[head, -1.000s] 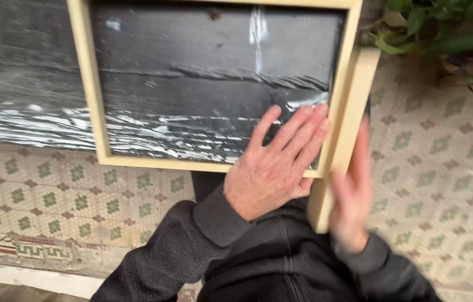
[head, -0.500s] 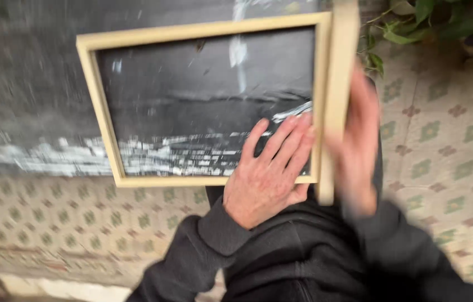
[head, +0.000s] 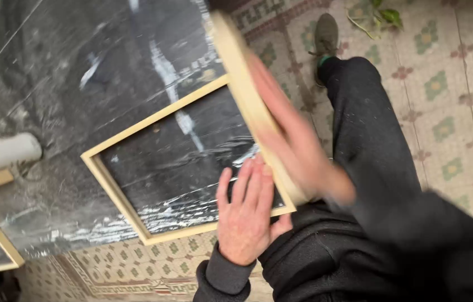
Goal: The recorder is sanding the edges of wooden picture frames using a sanding block and checking the fit.
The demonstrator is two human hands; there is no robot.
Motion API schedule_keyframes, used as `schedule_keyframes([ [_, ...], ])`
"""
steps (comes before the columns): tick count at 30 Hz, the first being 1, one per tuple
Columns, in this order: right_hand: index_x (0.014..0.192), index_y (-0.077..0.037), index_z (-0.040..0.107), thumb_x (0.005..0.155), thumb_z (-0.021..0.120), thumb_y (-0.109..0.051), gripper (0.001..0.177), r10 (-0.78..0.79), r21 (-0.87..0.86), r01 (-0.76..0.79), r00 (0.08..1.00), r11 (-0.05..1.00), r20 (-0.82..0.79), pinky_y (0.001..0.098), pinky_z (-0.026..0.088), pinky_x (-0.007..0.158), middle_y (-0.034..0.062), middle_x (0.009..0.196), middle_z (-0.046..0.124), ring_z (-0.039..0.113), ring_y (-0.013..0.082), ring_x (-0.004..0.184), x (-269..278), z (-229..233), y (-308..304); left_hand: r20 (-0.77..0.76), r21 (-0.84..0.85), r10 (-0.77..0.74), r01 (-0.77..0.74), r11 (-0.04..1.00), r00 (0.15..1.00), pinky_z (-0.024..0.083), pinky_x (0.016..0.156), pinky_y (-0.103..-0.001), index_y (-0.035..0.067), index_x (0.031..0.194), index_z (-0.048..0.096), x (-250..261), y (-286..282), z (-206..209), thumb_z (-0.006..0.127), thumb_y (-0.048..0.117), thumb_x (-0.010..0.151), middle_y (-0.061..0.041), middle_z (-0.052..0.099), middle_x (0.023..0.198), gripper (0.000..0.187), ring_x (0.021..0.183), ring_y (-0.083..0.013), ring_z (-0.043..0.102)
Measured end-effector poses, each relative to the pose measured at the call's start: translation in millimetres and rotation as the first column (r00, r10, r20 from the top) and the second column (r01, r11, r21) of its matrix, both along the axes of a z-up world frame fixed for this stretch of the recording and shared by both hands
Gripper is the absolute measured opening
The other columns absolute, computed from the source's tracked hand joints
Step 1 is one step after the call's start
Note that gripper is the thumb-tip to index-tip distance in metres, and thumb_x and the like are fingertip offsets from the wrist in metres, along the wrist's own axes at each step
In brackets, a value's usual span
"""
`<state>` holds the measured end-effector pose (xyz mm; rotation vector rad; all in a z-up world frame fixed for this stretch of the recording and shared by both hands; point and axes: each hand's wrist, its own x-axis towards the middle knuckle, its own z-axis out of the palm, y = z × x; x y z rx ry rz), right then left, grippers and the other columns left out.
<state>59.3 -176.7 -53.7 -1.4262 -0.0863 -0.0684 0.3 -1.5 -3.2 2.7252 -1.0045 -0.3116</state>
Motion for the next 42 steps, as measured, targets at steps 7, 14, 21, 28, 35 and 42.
schedule_keyframes([
  [7,0.165,0.002,0.016,0.103,0.047,-0.001,0.069,0.126,0.223,-0.091,0.981,0.971,-0.15,0.0428,0.008,0.134,0.0178,0.177,0.009,0.005,0.0291,0.166,-71,10,-8,0.029,0.018,0.027,-0.028,0.999,0.999,0.027,0.122,-0.061,-0.006,0.149,0.044,0,-3,-1,0.06,0.053,0.094,-0.021,0.046,0.157,0.082,0.148,-0.0361,0.041],
  [14,0.17,-0.004,0.02,0.111,0.043,-0.002,0.064,0.028,0.077,-0.03,0.999,0.997,0.021,0.0418,0.006,0.141,0.0128,0.176,0.01,0.007,0.0247,0.167,11,-11,-1,0.026,0.036,0.02,-0.021,0.999,0.999,0.026,0.123,-0.062,-0.006,0.149,0.044,-4,-1,-4,0.059,0.054,0.098,-0.022,0.045,0.157,0.08,0.147,-0.037,0.042],
  [21,0.166,0.003,0.014,0.111,0.042,-0.017,0.064,0.101,0.114,-0.1,0.995,0.988,-0.002,0.0399,0.008,0.137,0.0168,0.178,0.01,0.007,0.0273,0.166,-49,11,-8,0.024,0.001,0.027,-0.027,1.0,0.999,0.026,0.123,-0.062,-0.007,0.148,0.044,1,-4,-4,0.055,0.06,0.097,-0.022,0.043,0.158,0.085,0.149,-0.0374,0.041],
  [28,0.169,0.006,0.006,0.112,0.026,-0.041,0.077,0.072,0.238,-0.082,0.996,0.968,0.049,0.0356,0.004,0.14,0.0133,0.176,0.004,0.003,0.0223,0.166,26,13,2,0.005,-0.011,0.037,-0.037,0.999,0.999,0.027,0.124,-0.06,-0.004,0.149,0.047,-2,0,6,0.063,0.053,0.092,-0.019,0.044,0.16,0.083,0.151,-0.0324,0.04],
  [35,0.168,0.002,0.009,0.112,0.03,-0.051,0.08,0.146,0.189,-0.133,0.987,0.973,-0.06,0.0364,0.01,0.14,0.0147,0.177,0.01,0.011,0.0226,0.168,-19,32,12,0.089,-0.112,0.098,-0.088,0.99,0.991,0.027,0.126,-0.057,-0.001,0.15,0.048,-1,4,9,0.07,0.043,0.089,-0.014,0.045,0.16,0.078,0.151,-0.0276,0.039],
  [42,0.171,0.003,0.015,0.119,0.026,-0.052,0.077,0.011,0.236,0.033,0.983,0.971,-0.181,0.0325,0.021,0.125,0.0177,0.156,0.023,0.022,0.0191,0.141,18,-8,-1,0.061,-0.159,0.076,-0.065,0.985,0.995,0.025,0.129,-0.055,0.001,0.157,0.044,-9,14,3,0.076,0.047,0.083,-0.014,0.038,0.166,0.093,0.155,-0.0253,0.034],
])
